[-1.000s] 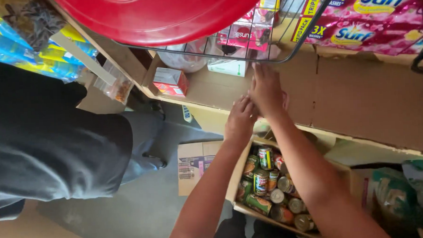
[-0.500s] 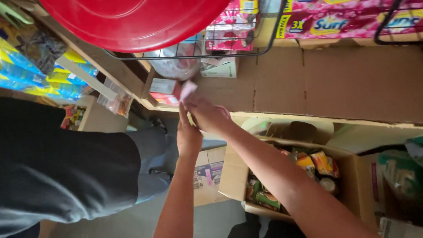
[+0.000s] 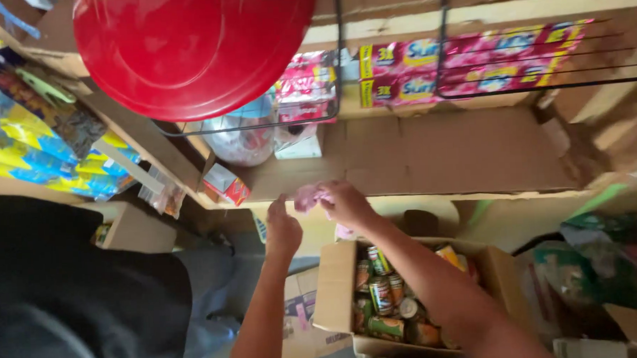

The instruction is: Stock canned goods from a cardboard box onto a retail shelf.

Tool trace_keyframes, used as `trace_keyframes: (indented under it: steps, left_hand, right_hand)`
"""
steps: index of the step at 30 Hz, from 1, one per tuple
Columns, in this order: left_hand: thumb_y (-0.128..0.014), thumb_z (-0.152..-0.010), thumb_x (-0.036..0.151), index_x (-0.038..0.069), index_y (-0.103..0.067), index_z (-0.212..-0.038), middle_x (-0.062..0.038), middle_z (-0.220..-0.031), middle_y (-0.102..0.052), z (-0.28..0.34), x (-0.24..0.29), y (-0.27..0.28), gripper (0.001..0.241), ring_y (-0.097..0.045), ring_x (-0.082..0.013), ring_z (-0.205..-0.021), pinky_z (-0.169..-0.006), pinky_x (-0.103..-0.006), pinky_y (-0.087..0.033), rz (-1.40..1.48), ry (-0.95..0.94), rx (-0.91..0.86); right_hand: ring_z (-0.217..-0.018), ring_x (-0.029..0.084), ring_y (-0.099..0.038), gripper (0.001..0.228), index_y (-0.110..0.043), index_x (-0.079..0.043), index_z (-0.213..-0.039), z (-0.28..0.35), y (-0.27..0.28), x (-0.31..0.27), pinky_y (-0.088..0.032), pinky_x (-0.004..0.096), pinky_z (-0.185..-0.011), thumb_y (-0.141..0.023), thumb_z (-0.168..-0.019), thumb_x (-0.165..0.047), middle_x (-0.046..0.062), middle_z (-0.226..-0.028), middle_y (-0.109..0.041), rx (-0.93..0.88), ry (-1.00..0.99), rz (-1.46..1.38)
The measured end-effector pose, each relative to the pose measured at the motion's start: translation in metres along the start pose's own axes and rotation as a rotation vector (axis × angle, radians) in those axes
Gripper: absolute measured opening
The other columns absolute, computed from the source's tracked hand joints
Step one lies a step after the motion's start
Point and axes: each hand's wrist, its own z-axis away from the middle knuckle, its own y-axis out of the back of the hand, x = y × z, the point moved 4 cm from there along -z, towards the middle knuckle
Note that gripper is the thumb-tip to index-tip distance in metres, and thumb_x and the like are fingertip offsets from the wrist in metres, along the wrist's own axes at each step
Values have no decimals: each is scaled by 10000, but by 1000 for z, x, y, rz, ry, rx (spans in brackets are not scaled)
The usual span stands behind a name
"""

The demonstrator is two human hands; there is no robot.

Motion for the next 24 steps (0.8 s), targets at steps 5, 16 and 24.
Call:
trace_keyframes:
  steps: [5, 16, 24]
  left_hand:
    - [-533, -917, -14, 6, -594, -1320, -236, -1272, -635, -45, 149, 61, 408, -602, -428, -1182, -1000, -474, -496, 162, -6, 121]
    - [-663, -971, 112, 34, -602, -1375, -185, -1385, -621, -119, 393, 156, 416, -565, -349, -1344, -1143, -497, -416, 36, -677, 399]
    - [-570, -1009, 126, -52, -510, -1463, -254, -1509, -524, -156, 391, 133, 491, -436, -375, -1477, -1196, -473, -367, -142, -662, 311]
  right_hand:
    - [-946, 212, -749, 319, -670, -52, -1205, 5, 169, -82, -613, 331, -821, -765, -909, -123, 133, -1098, -724, 113, 4, -143]
    - [-837, 267, -763, 409, -659, -135, -1324, -51, 455, -156, -607, 373, -754, -680, -951, -301, 119, -1051, -751, 423, -178, 460]
    - [-864, 313, -763, 512, -734, -160, -1190, -135, 512, 35, -591, 461, -856, -496, -1034, -586, 160, -1042, -796, 49, -432, 822]
